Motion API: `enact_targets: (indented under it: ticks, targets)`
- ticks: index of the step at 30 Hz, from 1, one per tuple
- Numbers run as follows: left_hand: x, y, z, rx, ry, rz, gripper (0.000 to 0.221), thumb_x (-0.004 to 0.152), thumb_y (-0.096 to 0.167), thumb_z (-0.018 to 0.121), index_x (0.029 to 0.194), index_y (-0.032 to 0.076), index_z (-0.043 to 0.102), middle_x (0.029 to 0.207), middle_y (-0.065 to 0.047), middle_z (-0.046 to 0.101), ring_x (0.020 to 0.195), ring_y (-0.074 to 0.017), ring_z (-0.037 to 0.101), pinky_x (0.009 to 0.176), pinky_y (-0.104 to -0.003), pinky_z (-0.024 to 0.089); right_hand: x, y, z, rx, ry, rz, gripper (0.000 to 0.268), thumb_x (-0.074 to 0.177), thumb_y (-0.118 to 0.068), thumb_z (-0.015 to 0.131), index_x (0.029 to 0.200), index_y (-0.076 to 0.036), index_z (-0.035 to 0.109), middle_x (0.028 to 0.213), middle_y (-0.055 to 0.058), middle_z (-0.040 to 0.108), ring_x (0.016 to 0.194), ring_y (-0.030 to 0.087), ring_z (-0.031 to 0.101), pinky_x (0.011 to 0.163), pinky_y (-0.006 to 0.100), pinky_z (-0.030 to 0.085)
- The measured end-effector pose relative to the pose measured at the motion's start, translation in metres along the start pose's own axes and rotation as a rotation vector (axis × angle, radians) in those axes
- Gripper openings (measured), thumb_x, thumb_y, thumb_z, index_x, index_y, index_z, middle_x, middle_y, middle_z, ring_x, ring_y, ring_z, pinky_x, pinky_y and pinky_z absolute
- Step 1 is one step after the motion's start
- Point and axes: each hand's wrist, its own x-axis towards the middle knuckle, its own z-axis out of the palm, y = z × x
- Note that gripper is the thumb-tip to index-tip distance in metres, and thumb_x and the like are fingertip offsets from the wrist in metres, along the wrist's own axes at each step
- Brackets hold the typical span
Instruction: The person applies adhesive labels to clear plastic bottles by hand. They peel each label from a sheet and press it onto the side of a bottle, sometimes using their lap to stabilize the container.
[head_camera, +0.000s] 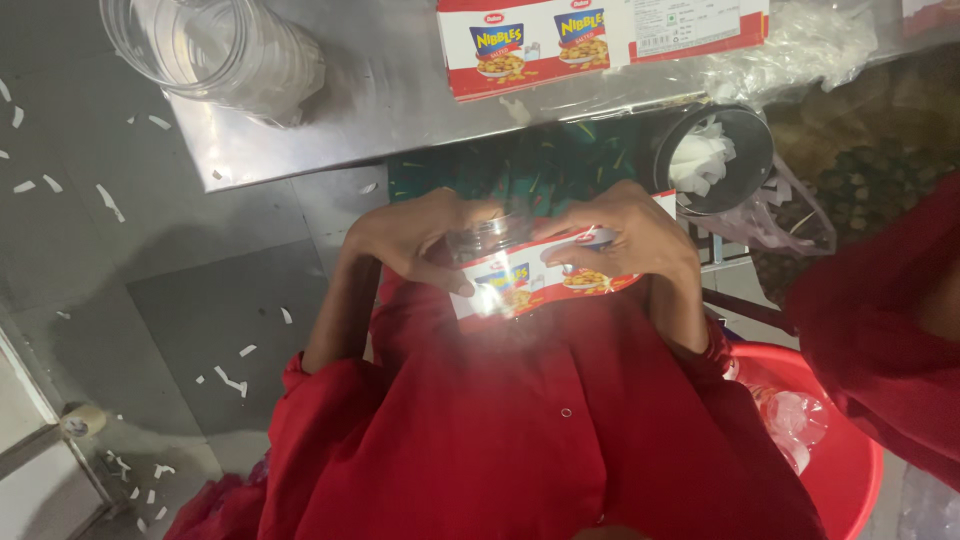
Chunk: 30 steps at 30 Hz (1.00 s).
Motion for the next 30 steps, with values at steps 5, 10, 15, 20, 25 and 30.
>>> enact_targets:
  ticks: [5, 10, 15, 20, 25, 30]
  targets:
    - [-0.004, -0.001, -0.001, -0.045, -0.042, 0.003, 0.065, 0.081, 0.013, 0.080, 0.136, -0.001, 0.049, 0.101, -0.015, 0.074, 0.082, -0.0310, 0.074, 0.063, -0.034, 0.056, 0.001, 0.005, 0.005, 0.004, 0.011, 0.051, 0.027, 0.082, -0.016, 0.086, 0.105, -0.010, 0.074, 0.092, 0.006, 0.078, 0.074, 0.021, 0.077, 0.062, 0.030, 0.057]
    - [-0.012, -0.014, 0.001, -0.129, -0.002, 0.027, 0.058, 0.081, 0.011, 0.084, 0.129, -0.001, 0.054, 0.107, -0.014, 0.074, 0.088, -0.0266, 0.073, 0.069, -0.035, 0.055, 0.008, -0.020, 0.010, -0.162, 0.054, 0.138, 0.035, 0.080, -0.014, 0.086, 0.109, -0.008, 0.067, 0.094, 0.010, 0.075, 0.082, 0.029, 0.076, 0.066, 0.034, 0.058]
    - [-0.028, -0.031, 0.005, -0.169, 0.204, 0.134, 0.057, 0.076, 0.013, 0.090, 0.124, 0.000, 0.064, 0.114, -0.009, 0.069, 0.106, -0.0201, 0.066, 0.090, -0.035, 0.050, 0.005, -0.047, 0.010, -0.395, 0.180, -0.069, 0.047, 0.075, -0.004, 0.080, 0.119, -0.003, 0.061, 0.115, 0.017, 0.072, 0.095, 0.036, 0.073, 0.075, 0.037, 0.059]
    - [-0.011, -0.031, 0.032, -0.760, 0.628, 0.161, 0.067, 0.087, 0.013, 0.085, 0.142, -0.006, 0.053, 0.133, -0.007, 0.063, 0.124, -0.0151, 0.058, 0.111, -0.032, 0.045, -0.019, -0.030, 0.054, -0.154, 0.558, 0.253, 0.043, 0.085, -0.002, 0.079, 0.123, -0.002, 0.059, 0.115, 0.017, 0.073, 0.095, 0.028, 0.073, 0.077, 0.032, 0.060]
    - [0.042, -0.013, 0.042, -0.712, 0.874, 0.308, 0.061, 0.103, 0.026, 0.064, 0.148, -0.006, 0.037, 0.153, -0.006, 0.045, 0.138, -0.0192, 0.052, 0.115, -0.038, 0.045, -0.017, -0.027, 0.068, 0.176, 0.989, 0.434, 0.039, 0.095, -0.001, 0.078, 0.128, 0.000, 0.057, 0.115, 0.016, 0.073, 0.096, 0.020, 0.073, 0.079, 0.028, 0.060]
    - [0.052, 0.004, 0.056, -0.460, 0.921, 0.074, 0.072, 0.110, 0.038, 0.046, 0.160, -0.004, 0.017, 0.138, -0.023, 0.061, 0.137, -0.0214, 0.051, 0.121, -0.037, 0.034, -0.025, -0.041, 0.063, -0.120, 0.777, 0.278, 0.026, 0.103, -0.003, 0.079, 0.121, 0.001, 0.060, 0.113, 0.015, 0.075, 0.106, 0.016, 0.075, 0.097, 0.031, 0.062]
